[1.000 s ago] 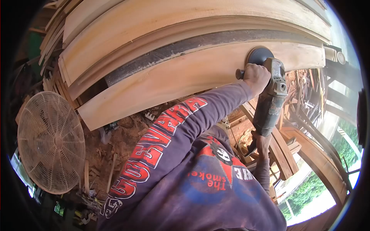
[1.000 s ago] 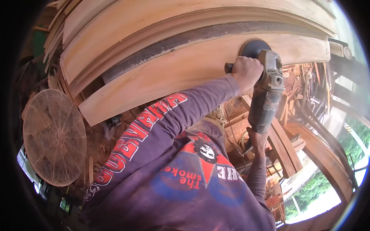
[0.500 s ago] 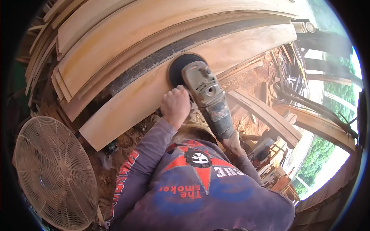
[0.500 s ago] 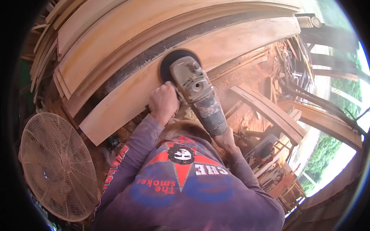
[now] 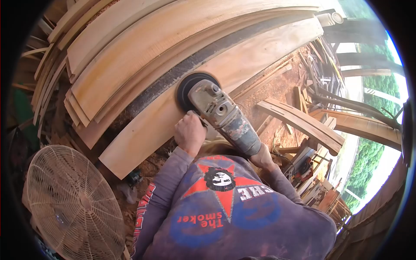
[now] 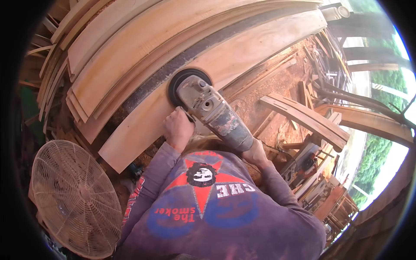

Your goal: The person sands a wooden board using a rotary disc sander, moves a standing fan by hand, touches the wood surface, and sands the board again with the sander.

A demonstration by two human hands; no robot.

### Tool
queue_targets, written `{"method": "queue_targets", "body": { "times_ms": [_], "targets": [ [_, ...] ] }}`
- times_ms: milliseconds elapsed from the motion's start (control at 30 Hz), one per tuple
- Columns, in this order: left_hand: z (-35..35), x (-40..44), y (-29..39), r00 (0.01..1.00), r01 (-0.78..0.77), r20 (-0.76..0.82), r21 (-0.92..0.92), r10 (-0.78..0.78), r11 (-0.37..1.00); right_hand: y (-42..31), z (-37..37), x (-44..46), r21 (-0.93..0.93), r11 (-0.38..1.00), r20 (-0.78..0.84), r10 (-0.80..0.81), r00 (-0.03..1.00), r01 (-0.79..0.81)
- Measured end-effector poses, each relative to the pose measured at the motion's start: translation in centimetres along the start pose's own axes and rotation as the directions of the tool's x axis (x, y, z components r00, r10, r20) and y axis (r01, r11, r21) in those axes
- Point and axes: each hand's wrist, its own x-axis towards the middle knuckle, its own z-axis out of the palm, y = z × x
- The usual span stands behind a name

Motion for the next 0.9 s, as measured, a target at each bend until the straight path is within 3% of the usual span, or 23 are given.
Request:
{"method": "queue_targets", "body": {
  "times_ms": [33,100,167,367,500,900],
  "targets": [
    [0.3,0.8,1.2,0.999,-0.042,0.001,0.006,0.042,0.999,0.6,-0.7,-0.2,0.000,1.000,0.009,0.001,1.000,-0.001],
    [0.9,2.1,3.6,0.992,-0.124,0.007,-0.009,0.124,0.992,-1.9,-3.1,-0.5,0.150,0.971,-0.044,0.193,0.980,-0.184],
    [1.8,3.9,6.2,0.992,-0.110,0.053,-0.043,0.112,0.993,-0.2,-4.2,-0.6,0.123,0.972,-0.083,0.210,0.974,-0.199],
    [1.8,7.5,12.9,0.954,-0.259,0.147,-0.046,0.263,0.965,2.7,-6.9,-0.1,0.199,0.937,-0.212,0.327,0.921,-0.287],
    [3.3,10.6,17.2,0.940,-0.303,0.170,0.006,0.297,0.953,4.6,-9.5,1.1,0.232,0.882,-0.203,0.457,0.866,-0.410],
    [5.7,16.7,32.2,0.906,-0.369,0.243,0.052,0.347,0.928,12.6,-20.9,4.9,0.334,0.878,-0.247,0.434,0.867,-0.344]
  ]
}}
